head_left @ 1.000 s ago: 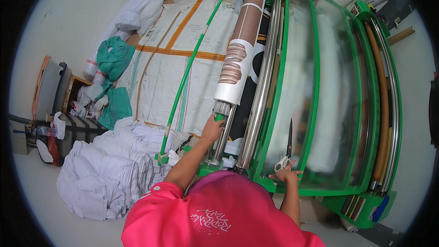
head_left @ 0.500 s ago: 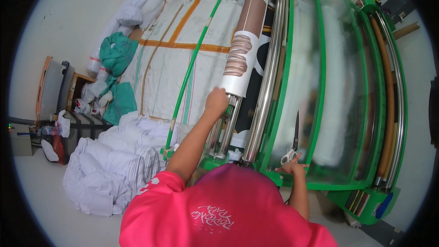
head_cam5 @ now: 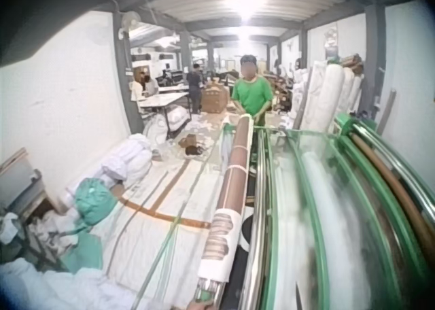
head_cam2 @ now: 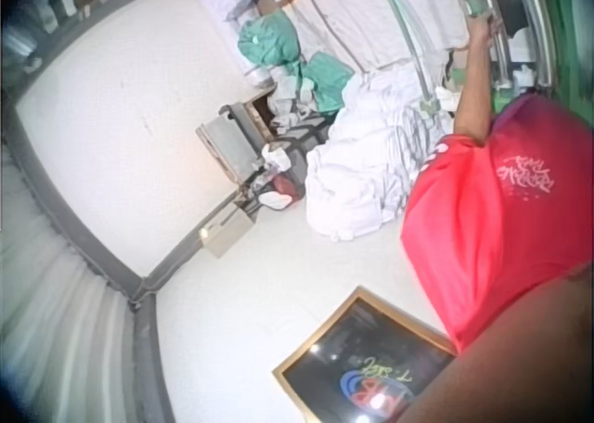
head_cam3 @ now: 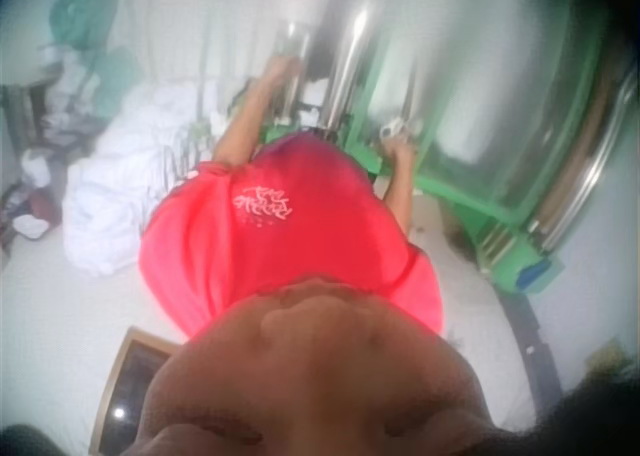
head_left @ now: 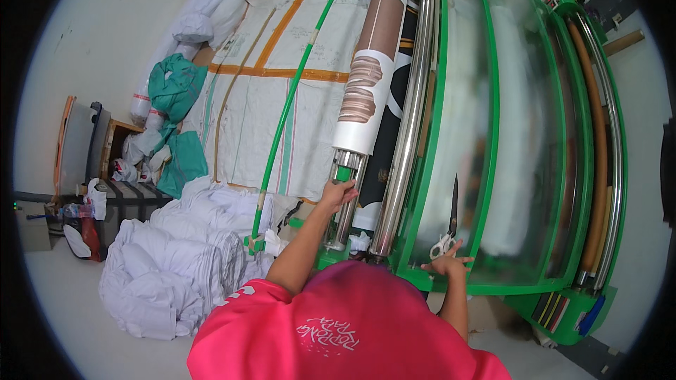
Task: The person operates a green fabric cutting machine, guiding a large roll of patterned fabric through rollers and using shears to cut the material into sections. The person then picks up a white cloth and wipes the machine surface.
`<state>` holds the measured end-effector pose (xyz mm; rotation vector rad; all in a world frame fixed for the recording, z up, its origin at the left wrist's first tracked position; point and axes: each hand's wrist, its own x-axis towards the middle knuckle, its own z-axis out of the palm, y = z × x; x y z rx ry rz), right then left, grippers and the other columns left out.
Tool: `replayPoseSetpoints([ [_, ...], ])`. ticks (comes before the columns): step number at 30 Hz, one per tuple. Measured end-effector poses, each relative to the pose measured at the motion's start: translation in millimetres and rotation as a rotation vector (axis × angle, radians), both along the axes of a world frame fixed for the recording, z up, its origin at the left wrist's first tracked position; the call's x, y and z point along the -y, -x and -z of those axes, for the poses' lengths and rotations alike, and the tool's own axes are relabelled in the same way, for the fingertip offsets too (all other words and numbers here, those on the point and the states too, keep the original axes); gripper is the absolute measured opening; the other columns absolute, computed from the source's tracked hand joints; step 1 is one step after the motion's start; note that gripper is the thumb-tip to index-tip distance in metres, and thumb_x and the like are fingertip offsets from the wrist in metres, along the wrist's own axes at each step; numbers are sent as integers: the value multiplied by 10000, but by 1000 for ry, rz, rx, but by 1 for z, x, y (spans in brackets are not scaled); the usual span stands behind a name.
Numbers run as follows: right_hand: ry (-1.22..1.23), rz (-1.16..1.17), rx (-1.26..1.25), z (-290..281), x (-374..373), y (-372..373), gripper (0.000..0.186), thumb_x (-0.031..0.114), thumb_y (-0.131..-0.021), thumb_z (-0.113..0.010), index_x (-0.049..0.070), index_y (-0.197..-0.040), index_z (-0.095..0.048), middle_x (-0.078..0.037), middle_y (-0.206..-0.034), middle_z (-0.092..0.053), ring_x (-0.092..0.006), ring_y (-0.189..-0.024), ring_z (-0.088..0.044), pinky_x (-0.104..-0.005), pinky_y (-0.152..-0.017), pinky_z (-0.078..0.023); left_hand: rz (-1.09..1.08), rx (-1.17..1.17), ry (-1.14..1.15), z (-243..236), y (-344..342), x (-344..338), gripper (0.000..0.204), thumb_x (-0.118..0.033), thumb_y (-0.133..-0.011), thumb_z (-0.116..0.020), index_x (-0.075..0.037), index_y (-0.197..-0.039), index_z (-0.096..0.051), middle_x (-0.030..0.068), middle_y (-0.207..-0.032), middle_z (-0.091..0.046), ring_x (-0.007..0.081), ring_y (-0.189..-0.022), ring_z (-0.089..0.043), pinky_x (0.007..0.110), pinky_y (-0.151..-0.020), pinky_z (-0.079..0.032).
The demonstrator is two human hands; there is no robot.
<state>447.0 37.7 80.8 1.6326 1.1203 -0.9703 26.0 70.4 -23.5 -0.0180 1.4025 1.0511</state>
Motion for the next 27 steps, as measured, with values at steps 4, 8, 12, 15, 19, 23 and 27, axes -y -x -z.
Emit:
replayPoseSetpoints([
  [4, 17, 2, 36, -1, -3, 7, 1462, 800, -816, -837, 155, -1815, 14, -162, -1782, 432, -786, -1536, 208, -866, -1257, -95, 65, -73, 112, 11, 3, -13, 232, -73, -952, -817, -55, -788, -653, 34, -650, -624, 108, -475, -543, 295, -416, -412],
  [8, 88, -34, 29, -1, -4, 7, 1381, 823, -825, -811, 171, -1818, -105, -189, -1745, 481, -784, -1538, 205, -866, -1257, -105, 15, -122, 41, 15, 1, -32, 292, -38, -896, -778, -87, -687, -582, 25, -591, -590, 110, -414, -510, 316, -352, -361],
  [12, 17, 6, 33, 4, 5, 0, 1345, 840, -826, -795, 198, -1817, -151, -192, -1736, 492, -779, -1543, 204, -851, -1270, -112, 80, -200, 41, 23, 2, -32, 255, -76, -919, -806, -1, -931, -563, 47, -657, -608, 125, -453, -546, 321, -369, -397],
  [15, 143, -46, 27, -16, -16, 18, 1370, 845, -814, -801, 215, -1821, -119, -190, -1747, 477, -770, -1548, 207, -838, -1282, -106, 127, -397, -46, 28, 6, -28, 627, -189, -944, -859, 77, -1220, -363, 76, -726, -617, 171, -494, -588, 355, -422, -479],
  [19, 100, -30, 16, -11, -10, 10, 1434, 824, -793, -836, 236, -1823, -32, -212, -1760, 448, -766, -1554, 201, -835, -1281, -108, 397, -581, 15, 13, 8, -27, 743, -342, -944, -877, 84, -1257, -355, 266, -945, -706, 324, -717, -748, 470, -606, -597],
  [23, -251, 172, 33, 14, 24, -6, 1528, 763, -775, -895, 252, -1812, 104, -279, -1772, 392, -772, -1546, 224, -845, -1263, -115, 444, -627, -74, 9, 10, -12, 1017, -361, -937, -883, 88, -1566, -223, 432, -1407, -624, 534, -1368, -632, 568, -1176, -470],
  [27, -630, 259, -237, -18, 81, -12, 1515, 741, -825, -871, 185, -1801, 146, -336, -1785, 319, -694, -1593, 252, -865, -1238, -75, 452, -786, -401, 10, 5, 45, 1154, -332, -932, -883, 23, -1713, -111, 428, -1600, -451, 537, -1516, -491, 542, -1241, -432],
])
